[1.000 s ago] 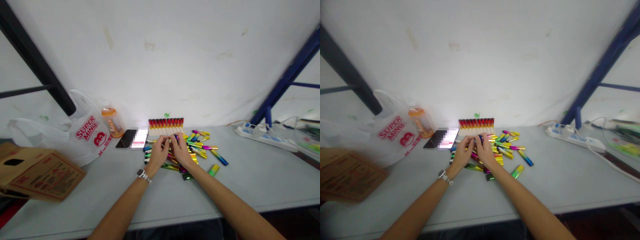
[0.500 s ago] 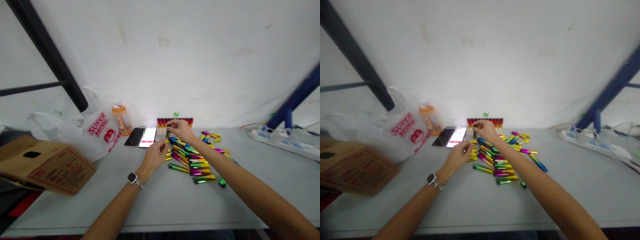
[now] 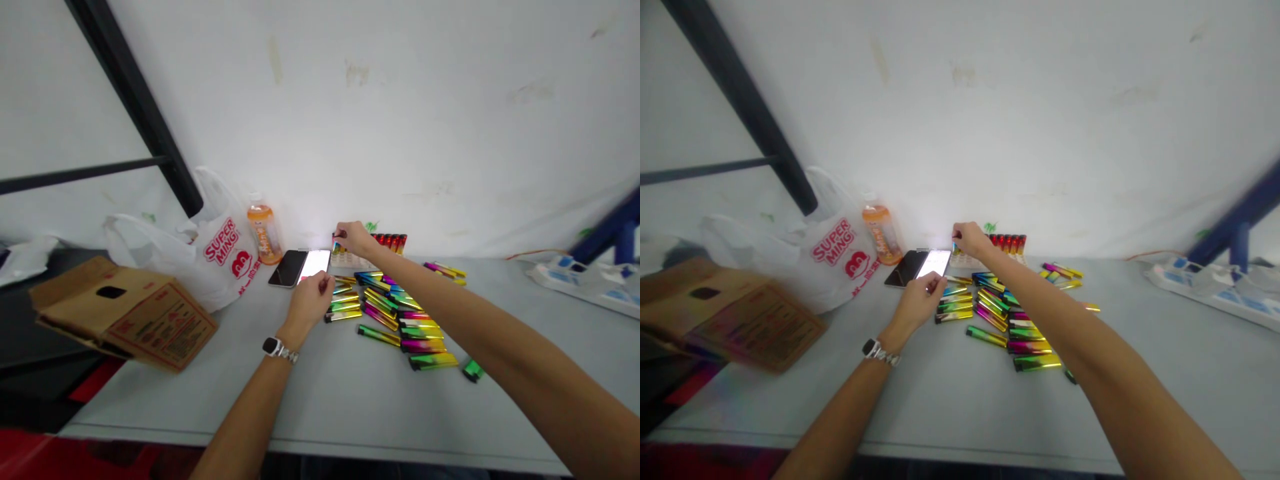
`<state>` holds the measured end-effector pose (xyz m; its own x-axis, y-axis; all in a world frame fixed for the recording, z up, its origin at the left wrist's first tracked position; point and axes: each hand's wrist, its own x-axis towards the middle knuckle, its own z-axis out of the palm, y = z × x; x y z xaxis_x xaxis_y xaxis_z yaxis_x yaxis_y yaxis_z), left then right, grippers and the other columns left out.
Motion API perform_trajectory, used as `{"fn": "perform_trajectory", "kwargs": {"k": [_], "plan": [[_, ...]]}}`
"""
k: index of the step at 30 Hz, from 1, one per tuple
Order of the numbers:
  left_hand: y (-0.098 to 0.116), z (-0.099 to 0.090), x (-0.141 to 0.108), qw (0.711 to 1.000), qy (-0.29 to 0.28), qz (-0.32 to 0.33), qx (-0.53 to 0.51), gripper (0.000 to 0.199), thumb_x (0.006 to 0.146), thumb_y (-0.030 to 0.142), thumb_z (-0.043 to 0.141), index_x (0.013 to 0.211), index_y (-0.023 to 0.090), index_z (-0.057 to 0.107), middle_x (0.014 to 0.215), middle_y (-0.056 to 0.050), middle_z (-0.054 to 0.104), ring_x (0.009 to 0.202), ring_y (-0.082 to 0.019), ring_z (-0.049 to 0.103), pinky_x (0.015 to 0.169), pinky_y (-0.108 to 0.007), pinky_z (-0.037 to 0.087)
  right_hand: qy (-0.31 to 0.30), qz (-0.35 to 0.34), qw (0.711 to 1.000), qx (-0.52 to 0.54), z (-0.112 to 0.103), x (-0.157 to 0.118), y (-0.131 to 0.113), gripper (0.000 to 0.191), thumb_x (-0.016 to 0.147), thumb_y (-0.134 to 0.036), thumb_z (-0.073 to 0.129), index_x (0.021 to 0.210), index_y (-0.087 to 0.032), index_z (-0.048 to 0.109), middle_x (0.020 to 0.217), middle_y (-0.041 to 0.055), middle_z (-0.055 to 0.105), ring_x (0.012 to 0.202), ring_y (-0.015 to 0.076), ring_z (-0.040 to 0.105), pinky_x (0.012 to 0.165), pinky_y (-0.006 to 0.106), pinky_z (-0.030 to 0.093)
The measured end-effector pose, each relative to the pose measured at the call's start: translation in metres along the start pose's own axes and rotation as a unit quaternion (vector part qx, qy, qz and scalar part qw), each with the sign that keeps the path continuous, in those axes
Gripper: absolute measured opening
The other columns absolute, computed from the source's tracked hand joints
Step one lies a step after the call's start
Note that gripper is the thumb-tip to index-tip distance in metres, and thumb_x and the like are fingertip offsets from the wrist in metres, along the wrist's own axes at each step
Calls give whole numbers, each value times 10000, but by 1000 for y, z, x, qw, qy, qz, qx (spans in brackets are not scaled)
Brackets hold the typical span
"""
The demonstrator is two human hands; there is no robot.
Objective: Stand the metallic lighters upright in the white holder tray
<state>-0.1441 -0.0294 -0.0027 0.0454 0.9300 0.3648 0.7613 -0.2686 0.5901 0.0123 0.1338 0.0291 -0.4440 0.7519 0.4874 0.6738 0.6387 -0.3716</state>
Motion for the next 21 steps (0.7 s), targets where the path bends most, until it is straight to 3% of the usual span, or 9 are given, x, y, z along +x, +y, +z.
{"fn": "perform_trajectory", "kwargs": {"k": [13,17,21], "plan": [[6,14,-2,1000,-17,5,-24,279,920,370,472,762,190,614,636,9,592,568,-127,499,560,-236,315,-45,20,998,-37,1,10,-6,189,834,-144,599,922,-97,759,861,101,727,760,168,619,721,253,431],[8,13,-3,999,-21,9,-29,282,924,360,468,748,186,603,627,10,583,569,-127,501,555,-238,305,-31,17,996,-81,-2,-1,-10,246,908,-205,543,978,-118,761,1030,129,646,852,176,600,802,265,433],[11,14,-2,999,-24,16,-28,279,924,342,468,729,182,587,612,15,566,567,-123,489,563,-239,299,-52,32,990,-126,-2,-20,-15,371,1002,-332,415,1174,-180,707,1087,130,564,878,196,600,834,297,432]]}}
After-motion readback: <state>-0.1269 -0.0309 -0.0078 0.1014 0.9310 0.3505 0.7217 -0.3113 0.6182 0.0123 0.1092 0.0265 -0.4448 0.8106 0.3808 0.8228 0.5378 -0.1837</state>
